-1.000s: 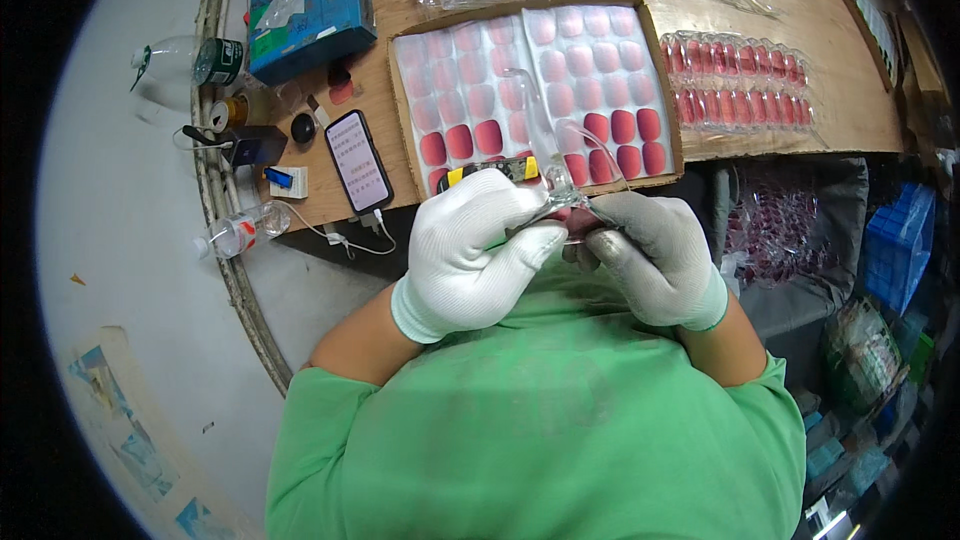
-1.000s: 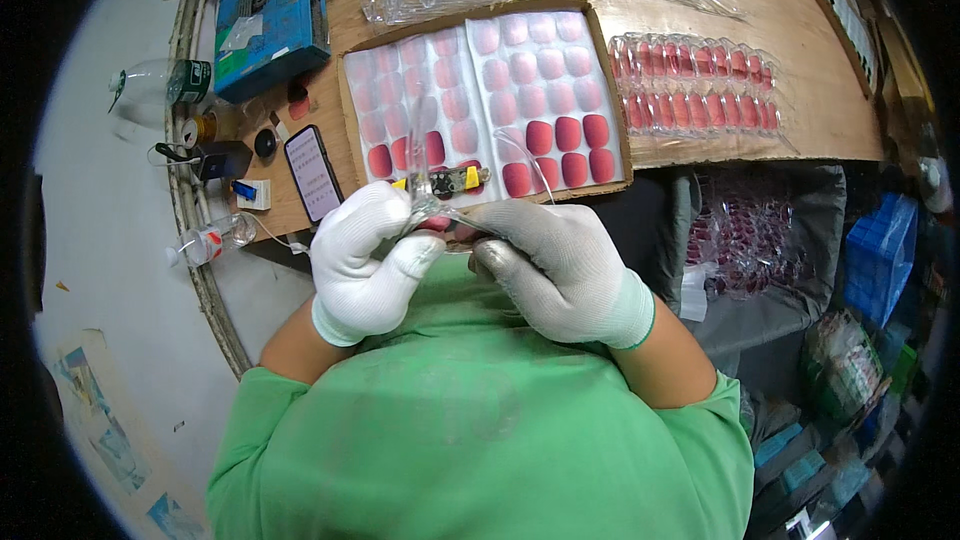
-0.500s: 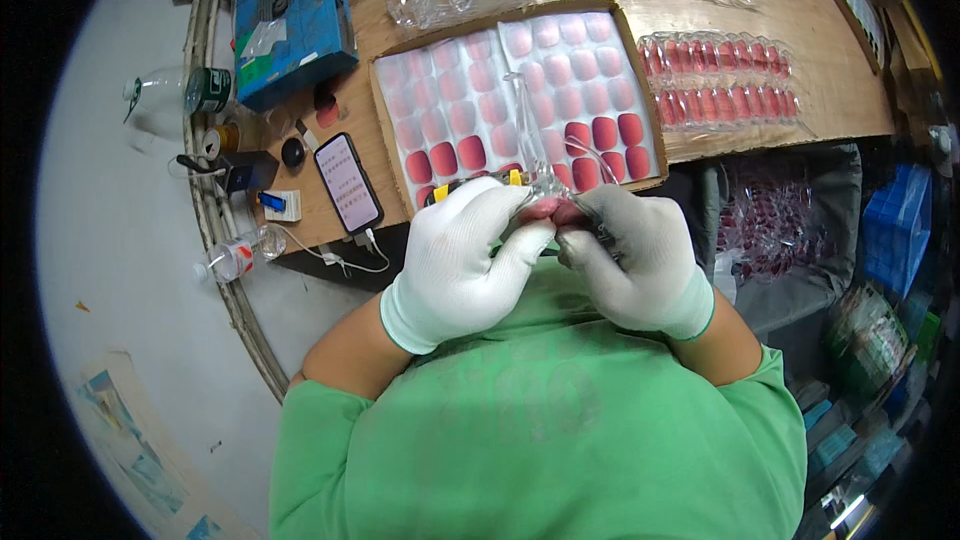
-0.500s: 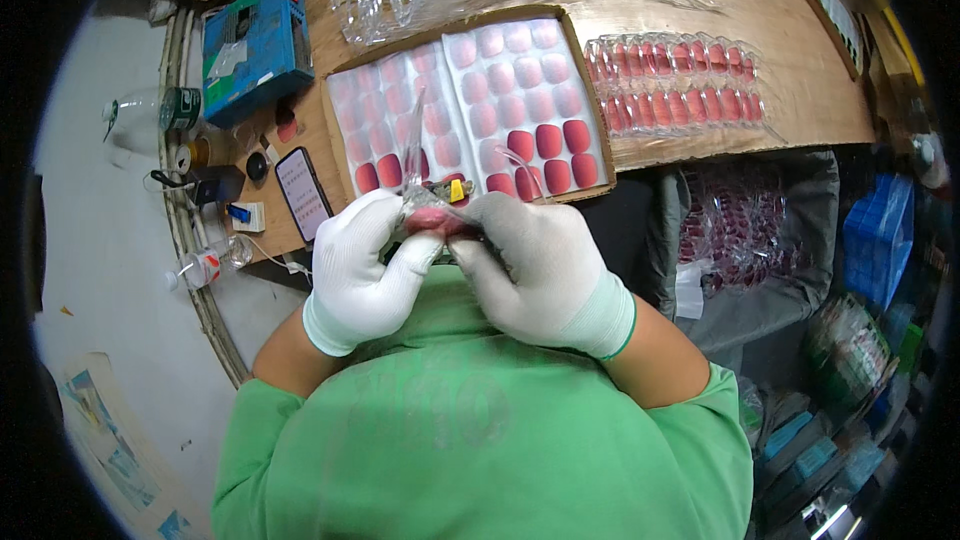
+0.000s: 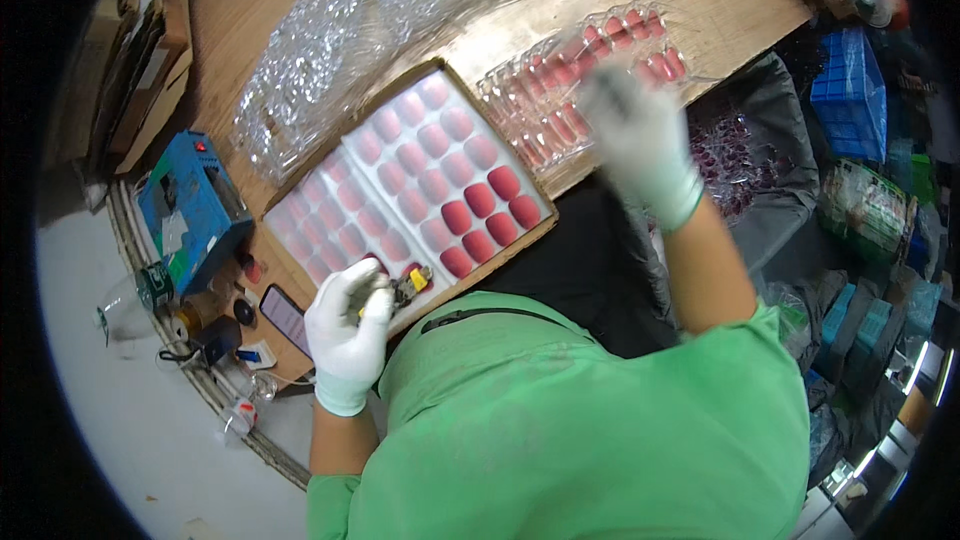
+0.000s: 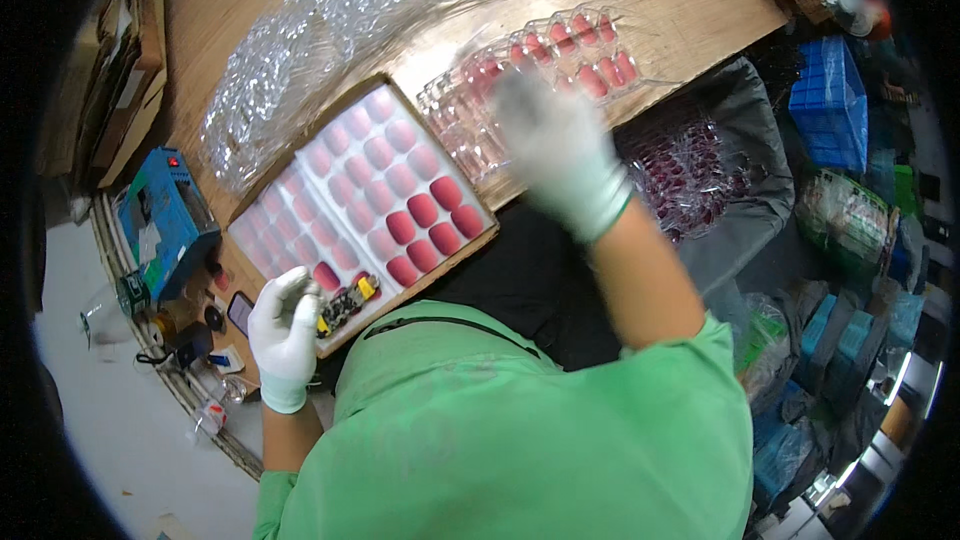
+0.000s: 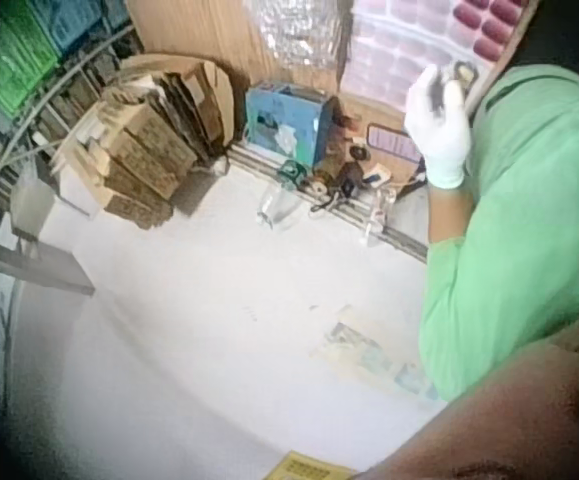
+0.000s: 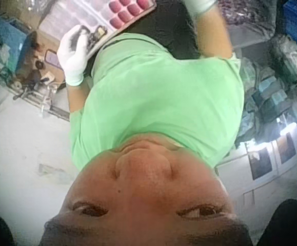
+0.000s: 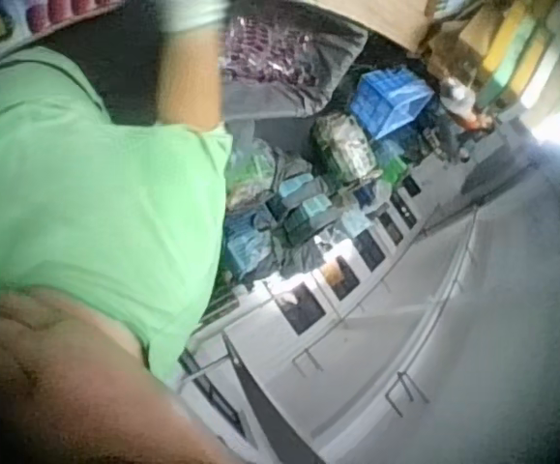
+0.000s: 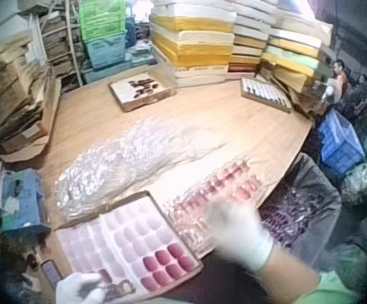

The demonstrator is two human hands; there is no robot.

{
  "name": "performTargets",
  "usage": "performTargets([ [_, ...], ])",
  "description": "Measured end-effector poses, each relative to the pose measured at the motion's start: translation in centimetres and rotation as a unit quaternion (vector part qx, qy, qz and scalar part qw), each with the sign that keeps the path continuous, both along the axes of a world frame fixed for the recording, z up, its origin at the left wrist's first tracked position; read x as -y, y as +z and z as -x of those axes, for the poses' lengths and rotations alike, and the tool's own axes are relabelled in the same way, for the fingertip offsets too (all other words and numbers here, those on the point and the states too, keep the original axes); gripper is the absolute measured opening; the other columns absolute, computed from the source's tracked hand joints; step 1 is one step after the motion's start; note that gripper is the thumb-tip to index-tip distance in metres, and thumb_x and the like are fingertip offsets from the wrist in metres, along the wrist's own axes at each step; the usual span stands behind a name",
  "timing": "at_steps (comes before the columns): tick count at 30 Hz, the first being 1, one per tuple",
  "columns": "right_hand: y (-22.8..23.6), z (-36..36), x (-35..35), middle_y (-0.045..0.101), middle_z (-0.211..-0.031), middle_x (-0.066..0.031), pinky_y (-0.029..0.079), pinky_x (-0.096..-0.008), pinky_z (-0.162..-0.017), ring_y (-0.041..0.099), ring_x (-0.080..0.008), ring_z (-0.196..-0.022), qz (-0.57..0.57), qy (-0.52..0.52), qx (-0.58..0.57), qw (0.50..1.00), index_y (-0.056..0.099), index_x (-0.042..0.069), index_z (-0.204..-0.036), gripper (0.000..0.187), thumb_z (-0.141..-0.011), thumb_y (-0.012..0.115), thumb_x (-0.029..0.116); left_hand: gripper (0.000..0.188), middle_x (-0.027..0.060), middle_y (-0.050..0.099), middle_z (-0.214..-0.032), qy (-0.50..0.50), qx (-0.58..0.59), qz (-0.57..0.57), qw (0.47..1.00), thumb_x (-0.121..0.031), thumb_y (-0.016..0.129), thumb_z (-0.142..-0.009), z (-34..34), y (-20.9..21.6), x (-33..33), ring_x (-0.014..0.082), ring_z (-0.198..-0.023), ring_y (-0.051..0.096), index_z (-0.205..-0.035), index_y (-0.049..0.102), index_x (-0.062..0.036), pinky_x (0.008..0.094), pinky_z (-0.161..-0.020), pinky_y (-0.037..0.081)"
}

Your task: The person picks small red cylindrical objects from a tray and inserts them into clear plastic casings using tweezers. The person then places the assembled units into a larger plastic bag on the table.

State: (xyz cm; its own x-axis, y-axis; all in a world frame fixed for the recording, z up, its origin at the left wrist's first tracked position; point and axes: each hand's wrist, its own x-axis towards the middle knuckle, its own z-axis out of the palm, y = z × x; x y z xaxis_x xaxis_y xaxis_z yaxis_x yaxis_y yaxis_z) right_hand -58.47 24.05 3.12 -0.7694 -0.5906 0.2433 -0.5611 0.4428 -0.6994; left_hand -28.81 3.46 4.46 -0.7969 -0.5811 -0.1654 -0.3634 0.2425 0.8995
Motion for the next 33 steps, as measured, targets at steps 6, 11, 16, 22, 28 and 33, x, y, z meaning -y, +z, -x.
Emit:
performTargets([
  [6,-6.7,20.2,-7.2,0.071,-0.11,-0.0274,0.054,-0.0454,-0.092,0.068,-0.0419,-0.107,-0.358,-0.234,0.035,0.903,0.067,0.001,-0.118,0.045,-0.085,0.067,0.031,0.024,0.0081,0.069,-0.097,-0.117,0.066,0.037,0.99,0.0,0.065,-0.091,3.1,-0.8,0.5,0.0132,-0.087,0.067,-0.114,0.066,0.0051,0.0274,-0.081,0.054],
  [11,-9.1,21.1,-10.1,0.071,-0.099,-0.0158,0.054,-0.0358,-0.079,0.068,-0.0228,-0.085,-0.206,-0.134,0.121,0.962,0.062,-0.005,-0.123,0.047,-0.083,0.067,0.021,0.027,0.011,0.071,-0.105,-0.005,0.065,0.071,0.995,-0.01,0.07,-0.088,2.0,-3.9,4.2,0.0202,-0.097,0.068,-0.113,0.069,0.0009,0.0342,-0.09,0.053],
  [16,-8.2,17.7,-8.1,0.07,-0.099,-0.0091,0.051,-0.033,-0.084,0.063,-0.0174,-0.091,-0.159,-0.101,0.215,0.958,0.063,-0.004,-0.122,0.037,-0.103,0.052,0.026,0.056,0.0118,0.055,-0.137,0.322,-0.071,0.001,0.944,-0.031,0.058,-0.104,4.2,-10.4,20.6,0.0204,-0.126,0.053,-0.147,0.045,0.002,0.0341,-0.109,0.041],
  [22,-9.8,14.9,-5.0,0.068,-0.119,-0.0288,0.048,-0.0429,-0.1,0.064,-0.041,-0.116,-0.235,-0.043,0.156,0.959,0.063,-0.003,-0.126,0.048,-0.102,0.049,0.037,0.043,0.0088,0.063,-0.13,0.32,-0.001,-0.281,0.905,-0.032,0.062,-0.1,7.5,-15.8,27.1,0.0238,-0.117,0.06,-0.134,0.058,-0.0078,0.0378,-0.098,0.047],
  [28,-9.8,14.6,-6.1,0.069,-0.11,-0.0291,0.049,-0.0474,-0.096,0.065,-0.0425,-0.109,-0.274,-0.066,-0.001,0.96,0.065,-0.002,-0.121,0.05,-0.102,0.049,0.041,0.022,0.0007,0.064,-0.09,0.3,-0.068,-0.311,0.899,-0.017,0.07,-0.095,7.7,-11.5,26.5,0.0121,-0.075,0.06,-0.114,0.065,-0.0071,0.0245,-0.063,0.049],
  [33,-2.6,2.5,1.0,0.072,-0.097,-0.0177,0.057,-0.0392,-0.08,0.071,-0.0289,-0.09,-0.034,-0.04,-0.17,0.984,0.068,0.0,-0.11,0.023,-0.094,0.067,0.016,0.017,-0.0005,0.061,-0.083,0.333,-0.214,-0.203,0.896,-0.012,0.069,-0.097,4.1,-5.6,20.4,0.0067,-0.066,0.055,-0.11,0.064,-0.0042,0.021,-0.058,0.049],
])
